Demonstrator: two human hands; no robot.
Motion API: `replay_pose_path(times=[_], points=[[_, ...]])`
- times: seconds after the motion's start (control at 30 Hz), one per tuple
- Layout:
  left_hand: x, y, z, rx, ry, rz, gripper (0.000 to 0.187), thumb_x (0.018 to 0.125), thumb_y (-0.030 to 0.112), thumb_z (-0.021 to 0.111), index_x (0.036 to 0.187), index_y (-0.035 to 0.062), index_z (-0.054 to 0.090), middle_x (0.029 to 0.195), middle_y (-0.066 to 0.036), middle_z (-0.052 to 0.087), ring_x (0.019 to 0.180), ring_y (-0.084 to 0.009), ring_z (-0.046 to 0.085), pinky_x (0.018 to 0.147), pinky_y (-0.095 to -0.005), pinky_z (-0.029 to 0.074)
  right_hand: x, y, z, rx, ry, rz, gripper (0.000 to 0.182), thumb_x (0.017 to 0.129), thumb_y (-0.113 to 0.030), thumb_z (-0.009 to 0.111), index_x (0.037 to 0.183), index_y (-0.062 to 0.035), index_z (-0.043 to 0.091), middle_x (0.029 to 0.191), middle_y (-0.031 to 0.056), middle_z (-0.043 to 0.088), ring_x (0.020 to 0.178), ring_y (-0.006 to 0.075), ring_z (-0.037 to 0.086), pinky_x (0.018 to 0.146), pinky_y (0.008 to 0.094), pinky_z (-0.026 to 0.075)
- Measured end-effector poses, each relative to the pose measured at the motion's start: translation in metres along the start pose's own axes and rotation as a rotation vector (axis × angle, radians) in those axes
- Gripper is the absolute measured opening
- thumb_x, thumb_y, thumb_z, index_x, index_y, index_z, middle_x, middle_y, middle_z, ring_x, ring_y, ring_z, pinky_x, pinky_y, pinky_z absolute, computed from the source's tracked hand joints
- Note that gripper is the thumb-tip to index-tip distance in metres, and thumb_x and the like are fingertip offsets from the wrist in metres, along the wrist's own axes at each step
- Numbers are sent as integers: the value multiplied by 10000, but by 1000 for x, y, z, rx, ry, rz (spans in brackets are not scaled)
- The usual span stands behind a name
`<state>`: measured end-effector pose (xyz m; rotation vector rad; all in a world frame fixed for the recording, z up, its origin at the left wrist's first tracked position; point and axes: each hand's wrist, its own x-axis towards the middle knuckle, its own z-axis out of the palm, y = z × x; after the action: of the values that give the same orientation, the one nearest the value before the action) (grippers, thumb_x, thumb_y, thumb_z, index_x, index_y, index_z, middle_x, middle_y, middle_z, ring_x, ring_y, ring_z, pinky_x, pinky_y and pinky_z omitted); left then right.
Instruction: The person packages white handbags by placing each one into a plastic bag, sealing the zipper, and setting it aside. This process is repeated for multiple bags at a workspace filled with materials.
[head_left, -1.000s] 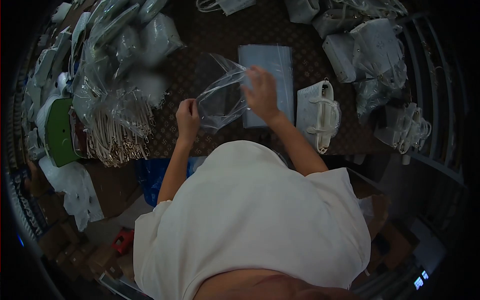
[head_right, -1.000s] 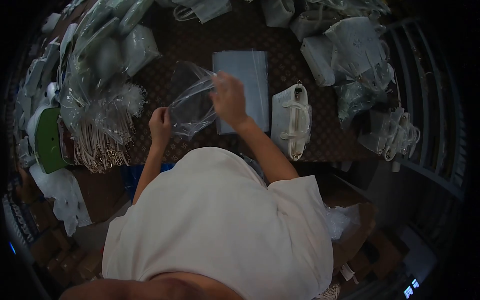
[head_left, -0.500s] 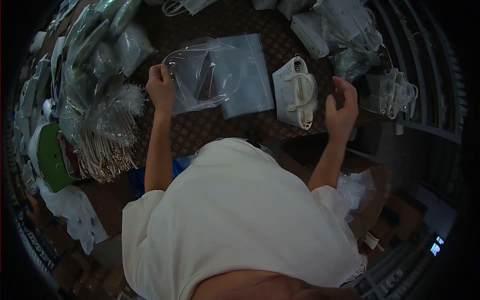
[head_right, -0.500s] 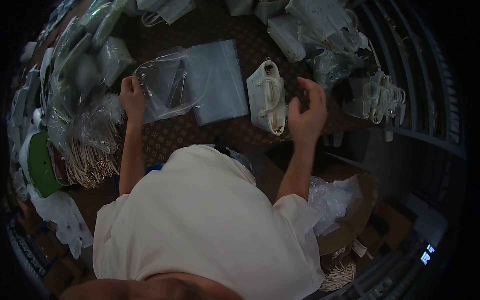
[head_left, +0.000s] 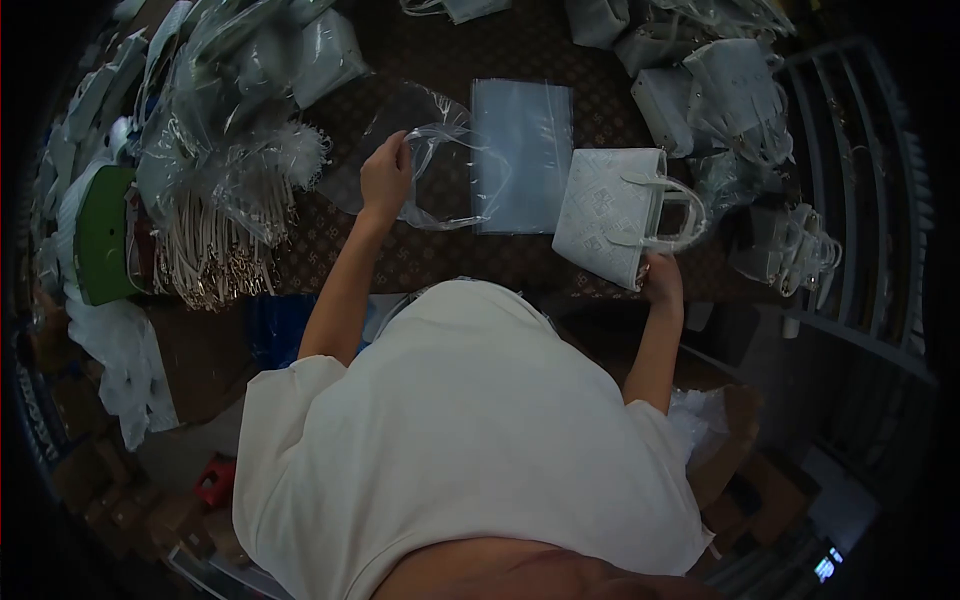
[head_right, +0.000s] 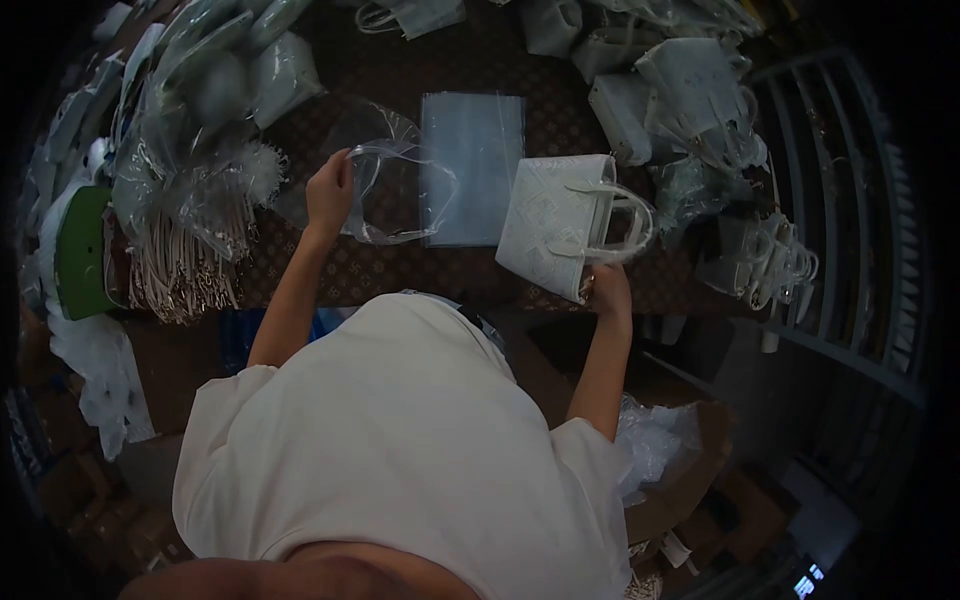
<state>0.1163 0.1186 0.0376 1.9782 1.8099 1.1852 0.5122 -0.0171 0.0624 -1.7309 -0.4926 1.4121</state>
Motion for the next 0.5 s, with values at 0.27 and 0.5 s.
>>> replay_pose_path(times=[0.27,0.5], points=[[13,13,10,-49,-32,-80,182,819,176,556,940,64,634,721,-149,598,625,-300,589,569,-357,461,27,25,101,-38,-511,190,301,809,-145,513,1064,14,526,941,163,597,775,228,622,640,327,526],[-15,9,-11,-160,-322,64,246,770,69,549,1007,40,609,795,-168,590,702,-285,590,627,-337,462,41,41,190,605,-407,356,318,843,-171,474,1116,-10,506,1067,141,571,932,254,579,803,395,485]])
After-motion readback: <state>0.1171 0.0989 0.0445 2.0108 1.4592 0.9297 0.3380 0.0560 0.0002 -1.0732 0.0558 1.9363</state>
